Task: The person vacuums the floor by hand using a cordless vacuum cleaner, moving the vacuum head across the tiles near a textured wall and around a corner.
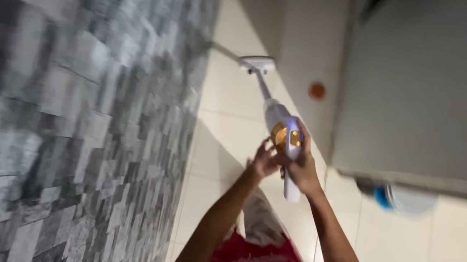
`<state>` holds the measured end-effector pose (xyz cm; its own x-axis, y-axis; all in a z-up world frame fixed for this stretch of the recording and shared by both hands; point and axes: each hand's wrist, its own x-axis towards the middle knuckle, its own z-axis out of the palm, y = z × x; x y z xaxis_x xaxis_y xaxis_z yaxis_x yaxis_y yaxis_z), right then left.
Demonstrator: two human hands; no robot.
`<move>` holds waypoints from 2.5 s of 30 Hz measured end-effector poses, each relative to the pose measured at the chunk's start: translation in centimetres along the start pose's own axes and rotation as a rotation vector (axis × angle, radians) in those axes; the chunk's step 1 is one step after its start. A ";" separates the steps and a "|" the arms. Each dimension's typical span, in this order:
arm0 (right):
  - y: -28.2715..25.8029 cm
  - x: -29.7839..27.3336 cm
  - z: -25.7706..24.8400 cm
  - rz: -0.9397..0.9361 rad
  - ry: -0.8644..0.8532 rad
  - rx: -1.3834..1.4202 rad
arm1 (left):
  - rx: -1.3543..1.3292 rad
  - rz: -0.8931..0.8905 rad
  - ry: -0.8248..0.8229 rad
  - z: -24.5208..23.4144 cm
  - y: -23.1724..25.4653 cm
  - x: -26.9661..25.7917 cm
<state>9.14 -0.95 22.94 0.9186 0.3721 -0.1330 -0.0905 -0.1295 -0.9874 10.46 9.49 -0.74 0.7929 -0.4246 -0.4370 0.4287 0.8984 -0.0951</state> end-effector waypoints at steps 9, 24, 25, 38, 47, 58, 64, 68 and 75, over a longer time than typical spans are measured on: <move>9.7 30.1 0.3 -0.053 -0.023 -0.044 | -0.051 0.230 0.229 5.4 9.4 2.4; 8.4 11.2 1.9 -0.157 -0.021 -0.103 | -0.208 0.175 0.488 -0.4 5.5 -2.0; 6.7 8.1 1.7 -0.449 -0.050 -0.160 | -0.187 0.141 0.517 -0.2 5.3 -1.7; -8.9 -13.0 2.5 0.639 0.103 -0.047 | 0.121 -0.268 0.278 -3.0 -3.9 -7.2; -3.2 -1.9 5.5 0.244 0.060 0.020 | 0.277 0.157 -0.077 -0.8 6.0 -1.6; 3.6 16.7 7.2 0.039 0.098 -0.210 | -0.054 0.132 -0.142 4.0 12.9 2.6; 3.6 9.0 6.9 0.055 0.090 -0.195 | 0.039 -0.034 -0.089 2.8 13.0 1.0; 3.6 2.2 6.0 0.253 0.092 0.024 | 0.323 0.106 0.011 0.9 8.4 -1.2; 0.3 -5.7 4.1 0.412 0.102 0.551 | 0.141 -0.024 0.018 -0.1 4.3 -1.5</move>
<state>2.35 0.64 23.05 0.7968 0.3011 -0.5239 -0.5966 0.2543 -0.7612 11.02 14.02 -0.59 0.7744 -0.4423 -0.4524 0.5047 0.8630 0.0203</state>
